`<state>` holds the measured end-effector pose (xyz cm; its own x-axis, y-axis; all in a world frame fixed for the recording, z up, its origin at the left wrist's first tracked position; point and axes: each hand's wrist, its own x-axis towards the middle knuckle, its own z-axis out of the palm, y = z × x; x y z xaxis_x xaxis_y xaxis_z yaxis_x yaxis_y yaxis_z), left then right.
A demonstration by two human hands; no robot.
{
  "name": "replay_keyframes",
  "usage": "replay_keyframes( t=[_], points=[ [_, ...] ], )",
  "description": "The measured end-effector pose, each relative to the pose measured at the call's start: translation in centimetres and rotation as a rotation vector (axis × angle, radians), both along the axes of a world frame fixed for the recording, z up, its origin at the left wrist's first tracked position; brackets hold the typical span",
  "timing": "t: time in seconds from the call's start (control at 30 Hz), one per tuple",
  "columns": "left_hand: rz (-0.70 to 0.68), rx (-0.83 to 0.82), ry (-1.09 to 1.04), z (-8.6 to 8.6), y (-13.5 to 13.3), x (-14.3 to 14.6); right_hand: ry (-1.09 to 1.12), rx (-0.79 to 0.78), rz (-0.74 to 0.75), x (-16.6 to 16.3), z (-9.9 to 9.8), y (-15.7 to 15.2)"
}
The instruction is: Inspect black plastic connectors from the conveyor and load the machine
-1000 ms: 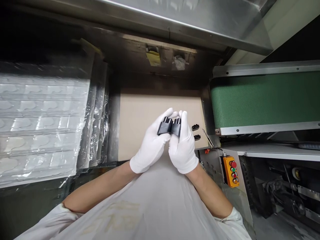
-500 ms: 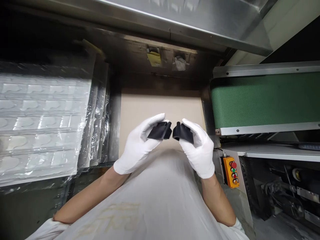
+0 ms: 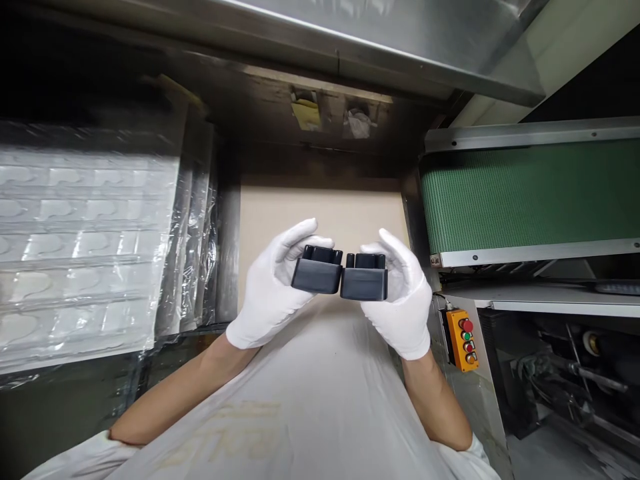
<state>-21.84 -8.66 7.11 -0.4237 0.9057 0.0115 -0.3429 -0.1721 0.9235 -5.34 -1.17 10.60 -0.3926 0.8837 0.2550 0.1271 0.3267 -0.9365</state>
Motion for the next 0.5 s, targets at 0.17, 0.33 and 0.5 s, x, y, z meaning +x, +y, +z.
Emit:
replay_keyframes(
  t=[0.17, 0.33, 0.5],
  points=[
    [-0.011, -0.004, 0.000, 0.52, -0.07, -0.17, 0.028, 0.023, 0.000, -0.22, 0.39, -0.26],
    [0.000, 0.002, 0.007, 0.58, -0.22, -0.24, 0.016, 0.026, -0.001, -0.24, 0.48, -0.32],
    [0.014, 0.043, 0.020, 0.24, -0.33, -0.34, 0.018, 0.059, 0.017, -0.13, 0.39, -0.31]
  ],
)
